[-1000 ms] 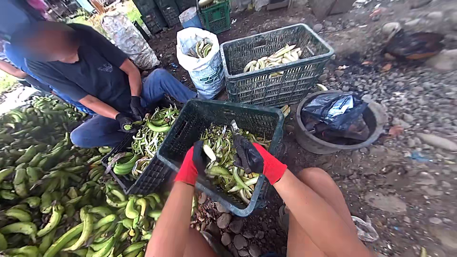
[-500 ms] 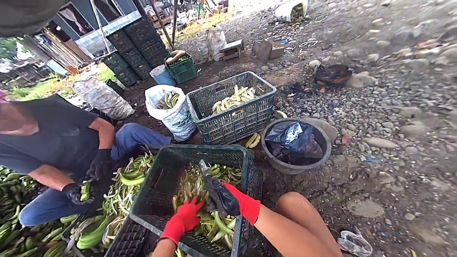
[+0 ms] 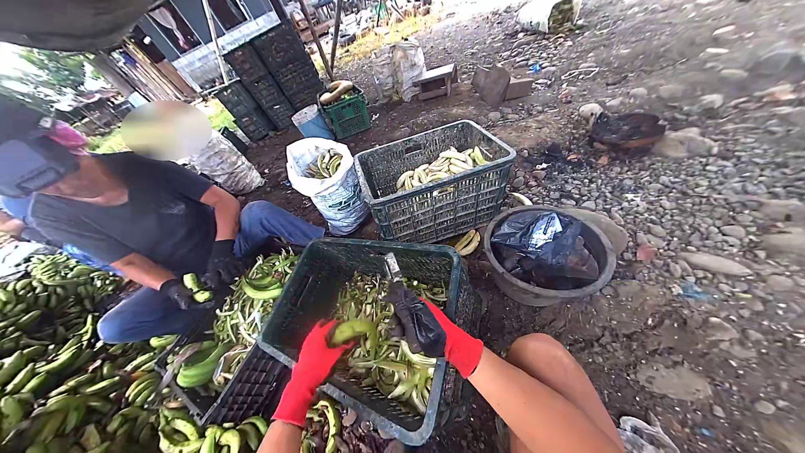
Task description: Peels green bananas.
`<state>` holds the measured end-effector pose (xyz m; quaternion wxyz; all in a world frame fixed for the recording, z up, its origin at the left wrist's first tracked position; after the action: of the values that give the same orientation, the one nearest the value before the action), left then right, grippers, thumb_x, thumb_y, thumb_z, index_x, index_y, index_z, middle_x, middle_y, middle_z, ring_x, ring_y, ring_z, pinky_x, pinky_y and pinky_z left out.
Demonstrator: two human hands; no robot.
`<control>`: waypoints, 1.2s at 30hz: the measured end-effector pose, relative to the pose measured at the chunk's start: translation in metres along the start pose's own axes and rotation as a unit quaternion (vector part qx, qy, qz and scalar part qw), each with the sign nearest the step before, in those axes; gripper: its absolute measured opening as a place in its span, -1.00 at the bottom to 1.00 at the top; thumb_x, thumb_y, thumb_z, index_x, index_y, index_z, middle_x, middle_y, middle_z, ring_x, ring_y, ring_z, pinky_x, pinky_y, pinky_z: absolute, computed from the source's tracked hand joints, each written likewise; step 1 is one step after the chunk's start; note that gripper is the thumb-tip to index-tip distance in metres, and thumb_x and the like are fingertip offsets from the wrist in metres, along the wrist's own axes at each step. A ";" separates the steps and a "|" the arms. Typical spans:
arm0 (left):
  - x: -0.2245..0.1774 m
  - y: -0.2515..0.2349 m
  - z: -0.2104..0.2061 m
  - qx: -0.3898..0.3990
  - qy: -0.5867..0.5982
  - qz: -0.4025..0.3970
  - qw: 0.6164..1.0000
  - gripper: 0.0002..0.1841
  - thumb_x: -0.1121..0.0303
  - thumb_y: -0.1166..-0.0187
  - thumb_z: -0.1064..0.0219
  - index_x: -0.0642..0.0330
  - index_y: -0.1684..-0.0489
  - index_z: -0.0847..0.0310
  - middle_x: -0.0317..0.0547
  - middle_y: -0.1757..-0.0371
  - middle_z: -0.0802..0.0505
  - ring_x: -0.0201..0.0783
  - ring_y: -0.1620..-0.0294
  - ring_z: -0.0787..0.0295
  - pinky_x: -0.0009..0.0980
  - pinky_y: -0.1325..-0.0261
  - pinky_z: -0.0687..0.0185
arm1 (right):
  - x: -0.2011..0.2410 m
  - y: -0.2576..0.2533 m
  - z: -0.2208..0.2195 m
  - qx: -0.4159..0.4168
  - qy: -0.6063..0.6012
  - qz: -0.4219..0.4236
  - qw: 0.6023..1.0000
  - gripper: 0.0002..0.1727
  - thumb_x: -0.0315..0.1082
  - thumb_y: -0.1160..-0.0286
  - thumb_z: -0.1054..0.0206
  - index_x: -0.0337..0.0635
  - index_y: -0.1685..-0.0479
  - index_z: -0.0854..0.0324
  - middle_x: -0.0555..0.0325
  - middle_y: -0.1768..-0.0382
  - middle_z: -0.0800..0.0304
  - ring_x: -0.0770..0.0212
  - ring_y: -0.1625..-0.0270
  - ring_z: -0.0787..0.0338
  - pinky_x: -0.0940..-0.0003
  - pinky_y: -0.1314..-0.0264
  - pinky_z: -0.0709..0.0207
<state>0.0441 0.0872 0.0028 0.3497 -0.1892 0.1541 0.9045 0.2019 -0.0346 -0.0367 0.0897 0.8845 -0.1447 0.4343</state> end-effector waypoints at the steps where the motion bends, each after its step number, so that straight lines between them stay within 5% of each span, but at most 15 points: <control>1: 0.003 0.011 0.019 -0.078 0.134 0.002 0.988 -0.45 0.40 -0.41 -0.55 0.47 -0.38 -0.57 0.24 -0.33 -0.74 -0.06 -0.39 -0.66 -0.16 -0.55 -0.46 | 0.004 0.001 0.004 -0.005 -0.006 0.010 1.000 -0.55 -0.08 -0.93 0.14 -0.20 -0.49 -0.34 0.28 0.50 -0.61 0.33 0.55 -0.65 0.37 0.36 -0.69; 2: 0.007 0.021 0.028 -0.131 0.264 -0.003 0.956 -0.46 0.40 -0.42 -0.53 0.42 -0.38 -0.54 0.03 -0.22 -0.81 -0.32 -0.23 -0.75 -0.39 -0.38 -0.62 | 0.007 0.001 0.006 -0.004 -0.011 0.024 1.000 -0.55 -0.09 -0.92 0.14 -0.21 -0.48 -0.35 0.28 0.50 -0.62 0.32 0.53 -0.68 0.34 0.32 -0.72; 4: 0.014 0.029 0.029 -0.152 0.488 -0.048 0.858 -0.43 0.41 -0.50 -0.42 0.40 -0.51 -0.40 0.00 -0.15 -0.83 -0.23 -0.09 -0.83 -0.26 -0.20 -0.79 | 0.011 0.001 0.007 0.004 -0.015 0.047 0.999 -0.60 -0.14 -0.88 0.09 -0.19 -0.43 -0.36 0.29 0.49 -0.64 0.31 0.50 -0.70 0.29 0.27 -0.75; 6: 0.018 0.033 0.028 -0.186 0.588 -0.067 0.784 -0.47 0.40 -0.63 -0.24 0.39 -0.57 -0.31 0.03 -0.04 -0.84 -0.15 0.05 -0.85 -0.17 -0.08 -0.83 | 0.009 -0.002 0.004 0.020 -0.009 0.045 0.999 -0.62 -0.12 -0.87 0.06 -0.13 -0.40 -0.40 0.32 0.49 -0.64 0.32 0.48 -0.70 0.29 0.23 -0.75; 9: 0.040 0.040 0.017 -0.268 0.615 0.020 0.741 -0.65 0.34 -0.79 -0.15 0.36 -0.40 -0.44 0.03 0.15 -0.84 -0.17 0.20 -0.85 -0.20 0.07 -0.85 | 0.001 0.001 -0.003 0.046 0.064 0.009 0.997 -0.60 -0.13 -0.88 0.12 -0.12 -0.42 -0.41 0.38 0.45 -0.64 0.43 0.48 -0.66 0.46 0.24 -0.69; 12: 0.060 0.053 0.015 -0.328 0.611 0.084 0.715 -0.63 0.24 -0.79 -0.18 0.31 -0.38 -0.49 0.07 0.00 -0.82 -0.17 0.06 -0.84 -0.16 -0.01 -0.82 | 0.001 0.009 -0.004 0.062 0.247 -0.055 0.965 -0.63 -0.10 -0.80 -0.14 -0.13 -0.35 -0.48 0.36 0.41 -0.68 0.51 0.45 -0.69 0.61 0.33 -0.64; 16: 0.087 0.075 0.038 -0.402 0.647 0.057 0.645 -0.66 0.27 -0.84 -0.01 0.30 -0.34 -0.50 0.09 -0.10 -0.78 -0.12 -0.08 -0.79 -0.08 -0.15 -0.77 | -0.009 0.003 0.004 0.053 0.432 -0.137 0.890 -0.53 -0.13 -0.73 -0.30 -0.19 -0.47 -0.47 0.03 -0.05 -0.72 0.34 0.11 -0.75 0.39 0.11 -0.70; 19: 0.122 0.098 0.048 -0.446 0.643 0.057 0.620 -0.62 0.29 -0.84 0.12 0.31 -0.42 -0.40 0.07 -0.15 -0.72 -0.16 -0.11 -0.74 -0.12 -0.18 -0.72 | -0.040 -0.014 0.029 0.074 0.487 -0.243 0.836 -0.48 -0.16 -0.69 -0.34 -0.20 -0.52 -0.45 -0.13 -0.36 -0.63 0.05 -0.28 -0.71 0.06 -0.22 -0.67; 23: 0.149 0.118 0.056 -0.422 0.703 0.071 0.568 -0.62 0.27 -0.84 0.12 0.26 -0.43 -0.40 0.07 -0.15 -0.74 -0.11 -0.12 -0.75 -0.04 -0.16 -0.74 | -0.069 -0.003 0.059 0.125 0.539 -0.320 0.769 -0.54 -0.13 -0.66 -0.36 -0.22 -0.39 -0.53 -0.03 -0.16 -0.70 0.20 -0.13 -0.70 0.21 -0.15 -0.62; 25: 0.154 0.124 0.063 -0.419 0.711 0.068 0.560 -0.62 0.27 -0.85 0.14 0.25 -0.42 -0.39 0.04 -0.14 -0.75 -0.14 -0.11 -0.76 -0.07 -0.14 -0.75 | -0.075 0.007 0.067 0.097 0.541 -0.387 0.741 -0.37 -0.04 -0.66 -0.35 -0.15 -0.61 -0.38 -0.15 -0.37 -0.62 0.00 -0.32 -0.69 0.02 -0.27 -0.63; 28: 0.157 0.129 0.069 -0.402 0.722 0.063 0.560 -0.62 0.27 -0.85 0.15 0.23 -0.41 -0.41 0.03 -0.16 -0.75 -0.13 -0.15 -0.75 -0.03 -0.18 -0.74 | -0.099 0.006 0.066 0.068 0.486 -0.396 0.776 0.00 0.03 -0.59 -0.41 0.22 -0.94 0.19 -0.09 -0.81 -0.16 -0.16 -0.66 -0.44 -0.19 -0.36 -0.60; 30: 0.161 0.134 0.071 -0.377 0.735 0.050 0.561 -0.60 0.28 -0.84 0.12 0.25 -0.49 -0.39 0.08 -0.25 -0.73 -0.10 -0.24 -0.74 0.01 -0.28 -0.71 | -0.119 -0.003 0.073 0.038 0.544 -0.348 0.763 0.09 0.06 -0.47 -0.52 0.07 -0.92 0.15 -0.16 -0.73 -0.30 -0.14 -0.60 -0.54 -0.14 -0.37 -0.64; 33: 0.172 0.145 0.079 -0.383 0.738 0.066 0.552 -0.60 0.27 -0.81 0.10 0.24 -0.47 -0.40 0.06 -0.25 -0.74 -0.10 -0.23 -0.75 0.01 -0.25 -0.73 | -0.121 -0.008 0.065 0.034 0.650 -0.316 0.690 -0.01 0.11 -0.60 -0.38 -0.22 -0.87 0.02 -0.29 -0.71 -0.31 -0.15 -0.76 -0.35 -0.14 -0.74 -0.25; 34: 0.175 0.148 0.081 -0.390 0.735 0.068 0.550 -0.59 0.27 -0.81 0.10 0.24 -0.49 -0.39 0.04 -0.27 -0.73 -0.11 -0.25 -0.73 0.00 -0.28 -0.71 | -0.116 -0.008 0.055 0.021 0.647 -0.314 0.694 -0.09 0.07 -0.65 -0.35 -0.24 -0.84 -0.06 -0.28 -0.68 -0.36 -0.11 -0.73 -0.39 -0.10 -0.72 -0.28; 36: 0.182 0.149 0.080 -0.397 0.738 0.076 0.541 -0.60 0.26 -0.81 0.08 0.24 -0.47 -0.39 0.03 -0.25 -0.73 -0.14 -0.23 -0.74 -0.03 -0.27 -0.72 | -0.112 -0.019 0.034 -0.045 0.592 -0.293 0.750 -0.19 0.05 -0.56 -0.45 -0.25 -0.66 -0.28 -0.22 -0.36 -0.64 -0.01 -0.34 -0.69 -0.02 -0.39 -0.58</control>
<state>-0.2016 0.1193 0.0130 -0.0683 -0.8967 -0.0034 0.4372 0.1684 -0.0063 -0.1474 0.3200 0.4445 0.1841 0.8162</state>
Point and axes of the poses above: each hand's wrist, its own y-axis away from the middle knuckle, its own z-axis out of the back of the hand, x = y × z, the point moved 10 cm from there along -y, towards the middle knuckle
